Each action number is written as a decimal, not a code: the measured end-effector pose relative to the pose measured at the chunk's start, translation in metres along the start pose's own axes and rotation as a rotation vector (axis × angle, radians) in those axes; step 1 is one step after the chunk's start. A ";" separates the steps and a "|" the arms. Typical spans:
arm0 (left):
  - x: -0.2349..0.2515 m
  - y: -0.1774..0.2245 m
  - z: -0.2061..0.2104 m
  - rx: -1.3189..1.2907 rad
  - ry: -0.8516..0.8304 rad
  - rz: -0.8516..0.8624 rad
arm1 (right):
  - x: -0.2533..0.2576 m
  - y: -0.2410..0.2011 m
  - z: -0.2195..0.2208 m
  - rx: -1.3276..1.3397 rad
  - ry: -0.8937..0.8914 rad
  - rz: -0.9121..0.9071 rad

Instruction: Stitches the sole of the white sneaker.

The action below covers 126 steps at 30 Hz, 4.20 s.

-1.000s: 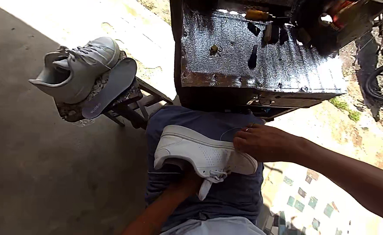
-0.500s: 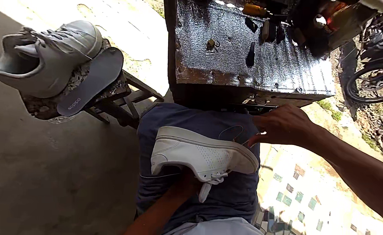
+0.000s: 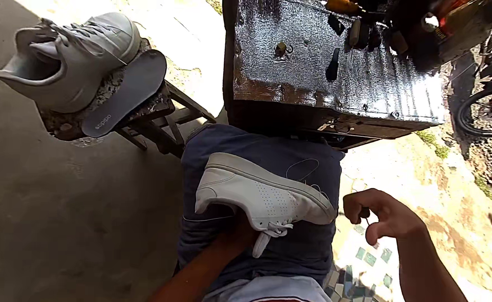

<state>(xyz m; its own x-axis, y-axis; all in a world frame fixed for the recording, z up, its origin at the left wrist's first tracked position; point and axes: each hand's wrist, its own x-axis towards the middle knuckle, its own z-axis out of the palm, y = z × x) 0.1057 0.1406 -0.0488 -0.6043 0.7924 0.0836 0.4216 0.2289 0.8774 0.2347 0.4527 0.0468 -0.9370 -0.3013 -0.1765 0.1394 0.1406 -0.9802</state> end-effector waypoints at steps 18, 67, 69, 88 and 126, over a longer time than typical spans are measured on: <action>-0.002 -0.002 0.007 0.069 -0.022 -0.054 | 0.036 -0.017 0.036 -0.229 0.379 0.011; -0.098 -0.038 -0.106 -0.921 -0.123 0.051 | 0.024 -0.013 0.036 -0.774 0.374 0.260; -0.086 -0.021 -0.085 -1.350 -0.039 0.155 | 0.020 -0.018 0.032 -0.454 0.387 0.128; -0.062 -0.043 -0.075 0.524 0.048 0.301 | 0.058 -0.020 0.065 -1.244 0.448 0.264; 0.023 -0.015 -0.016 -0.791 -0.482 0.165 | -0.002 -0.003 0.047 -0.917 0.422 0.047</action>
<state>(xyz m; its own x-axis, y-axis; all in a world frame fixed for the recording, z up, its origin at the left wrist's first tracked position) 0.0746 0.1468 -0.0524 -0.1584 0.9697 0.1860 -0.2118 -0.2173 0.9528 0.2515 0.4080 0.0461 -0.9984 0.0564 0.0074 0.0454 0.8678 -0.4949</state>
